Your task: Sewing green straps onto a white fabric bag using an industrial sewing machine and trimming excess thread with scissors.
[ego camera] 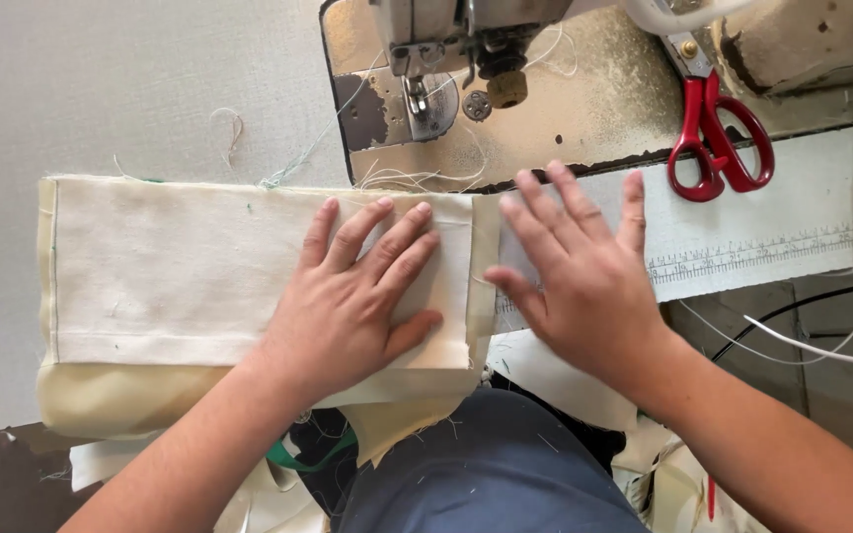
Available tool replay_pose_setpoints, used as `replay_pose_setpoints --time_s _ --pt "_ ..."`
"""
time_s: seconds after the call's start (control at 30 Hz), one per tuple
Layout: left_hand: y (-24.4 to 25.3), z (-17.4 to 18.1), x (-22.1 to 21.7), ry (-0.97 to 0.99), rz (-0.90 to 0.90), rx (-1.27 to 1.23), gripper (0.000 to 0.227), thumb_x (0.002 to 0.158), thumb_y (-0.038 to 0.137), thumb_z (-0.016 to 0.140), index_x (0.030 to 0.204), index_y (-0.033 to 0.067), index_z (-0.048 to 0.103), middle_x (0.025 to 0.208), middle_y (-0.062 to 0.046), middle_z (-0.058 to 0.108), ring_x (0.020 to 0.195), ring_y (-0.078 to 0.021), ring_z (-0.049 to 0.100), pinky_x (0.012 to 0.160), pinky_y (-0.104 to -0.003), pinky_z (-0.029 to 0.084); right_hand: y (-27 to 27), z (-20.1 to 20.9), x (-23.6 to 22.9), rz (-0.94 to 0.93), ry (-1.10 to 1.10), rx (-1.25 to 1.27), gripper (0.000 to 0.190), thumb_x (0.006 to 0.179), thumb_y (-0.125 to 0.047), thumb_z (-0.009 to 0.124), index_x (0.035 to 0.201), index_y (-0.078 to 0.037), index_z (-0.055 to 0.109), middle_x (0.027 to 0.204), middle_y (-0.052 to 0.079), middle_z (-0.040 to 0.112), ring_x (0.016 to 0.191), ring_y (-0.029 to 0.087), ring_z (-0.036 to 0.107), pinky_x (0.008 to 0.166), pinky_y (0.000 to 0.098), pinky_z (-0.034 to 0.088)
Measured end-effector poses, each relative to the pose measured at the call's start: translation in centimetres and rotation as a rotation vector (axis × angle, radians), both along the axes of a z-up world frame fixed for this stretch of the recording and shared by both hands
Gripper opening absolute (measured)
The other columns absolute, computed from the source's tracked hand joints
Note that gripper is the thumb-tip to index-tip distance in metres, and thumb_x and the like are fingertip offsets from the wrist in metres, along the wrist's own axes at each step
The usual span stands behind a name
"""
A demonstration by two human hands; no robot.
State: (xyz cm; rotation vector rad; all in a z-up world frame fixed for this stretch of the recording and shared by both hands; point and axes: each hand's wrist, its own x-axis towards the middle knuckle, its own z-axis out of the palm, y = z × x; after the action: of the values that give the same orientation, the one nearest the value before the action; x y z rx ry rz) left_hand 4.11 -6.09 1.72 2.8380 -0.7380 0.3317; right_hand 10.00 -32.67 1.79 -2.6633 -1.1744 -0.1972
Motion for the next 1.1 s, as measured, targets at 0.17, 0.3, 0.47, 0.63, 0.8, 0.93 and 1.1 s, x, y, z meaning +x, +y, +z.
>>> replay_pose_setpoints --time_s 0.17,0.3,0.47,0.63,0.8,0.93,1.1 --pt "-0.1 -0.3 0.4 0.023 0.03 -0.024 0.076 0.102 0.066 0.055 0.156 0.0129 0.056 0.169 -0.007 0.045 0.154 -0.0341 0.039 0.126 -0.066 0.017 1.6 0.5 0.2 0.192 -0.057 0.079 0.061 0.105 -0.056 0.065 0.146 -0.011 0.063 0.157 0.011 0.06 0.151 0.039 0.049 0.12 0.0801 0.011" --pt "1.2 -0.6 1.9 0.075 0.157 -0.046 0.08 0.103 0.069 0.047 0.161 0.0139 0.05 0.169 -0.006 0.045 0.153 -0.038 0.037 0.127 -0.065 0.009 3.9 0.0 3.5 0.214 -0.031 0.028 0.061 0.107 -0.056 0.056 0.15 -0.013 0.061 0.161 0.008 0.057 0.154 0.04 0.044 0.119 0.0807 0.009" --pt "2.3 -0.7 3.9 0.08 0.223 -0.054 0.08 0.102 0.071 0.044 0.161 0.0158 0.048 0.169 -0.003 0.043 0.155 -0.0383 0.033 0.126 -0.066 0.009 5.4 0.1 6.4 0.213 -0.012 -0.045 0.066 0.106 -0.061 0.05 0.155 -0.018 0.056 0.166 0.002 0.05 0.157 0.034 0.037 0.115 0.0817 0.016" --pt "2.2 -0.9 5.4 0.072 0.211 -0.046 0.08 0.102 0.071 0.045 0.16 0.0159 0.048 0.169 -0.003 0.043 0.153 -0.0394 0.035 0.125 -0.068 0.012 5.2 0.0 7.4 0.212 0.013 -0.013 0.064 0.106 -0.055 0.055 0.156 -0.016 0.055 0.166 0.005 0.049 0.157 0.036 0.038 0.121 0.0724 0.018" --pt "2.2 -1.0 5.6 0.044 0.202 -0.062 0.079 0.102 0.07 0.047 0.159 0.0158 0.05 0.168 -0.003 0.045 0.153 -0.04 0.037 0.125 -0.067 0.012 5.2 -0.1 7.6 0.215 0.024 0.019 0.063 0.106 -0.054 0.057 0.155 -0.014 0.055 0.166 0.006 0.05 0.155 0.04 0.042 0.117 0.0827 0.004" --pt "2.3 -1.2 5.5 0.041 0.191 -0.055 0.084 0.099 0.074 0.048 0.159 0.0144 0.051 0.169 -0.004 0.044 0.153 -0.0412 0.036 0.124 -0.069 0.013 5.0 0.3 7.7 0.229 0.059 -0.011 0.067 0.105 -0.054 0.056 0.159 -0.015 0.05 0.167 0.006 0.048 0.156 0.042 0.038 0.117 0.0838 0.003" --pt "2.4 -1.1 5.7 0.155 0.185 -0.039 0.094 0.096 0.08 0.043 0.163 0.0155 0.04 0.172 -0.003 0.035 0.156 -0.0401 0.024 0.125 -0.069 0.003 -4.0 2.8 7.6 -0.049 0.061 0.515 0.035 0.107 -0.005 0.082 0.138 0.001 0.066 0.133 0.017 0.072 0.121 0.03 0.071 0.119 0.0558 0.047"
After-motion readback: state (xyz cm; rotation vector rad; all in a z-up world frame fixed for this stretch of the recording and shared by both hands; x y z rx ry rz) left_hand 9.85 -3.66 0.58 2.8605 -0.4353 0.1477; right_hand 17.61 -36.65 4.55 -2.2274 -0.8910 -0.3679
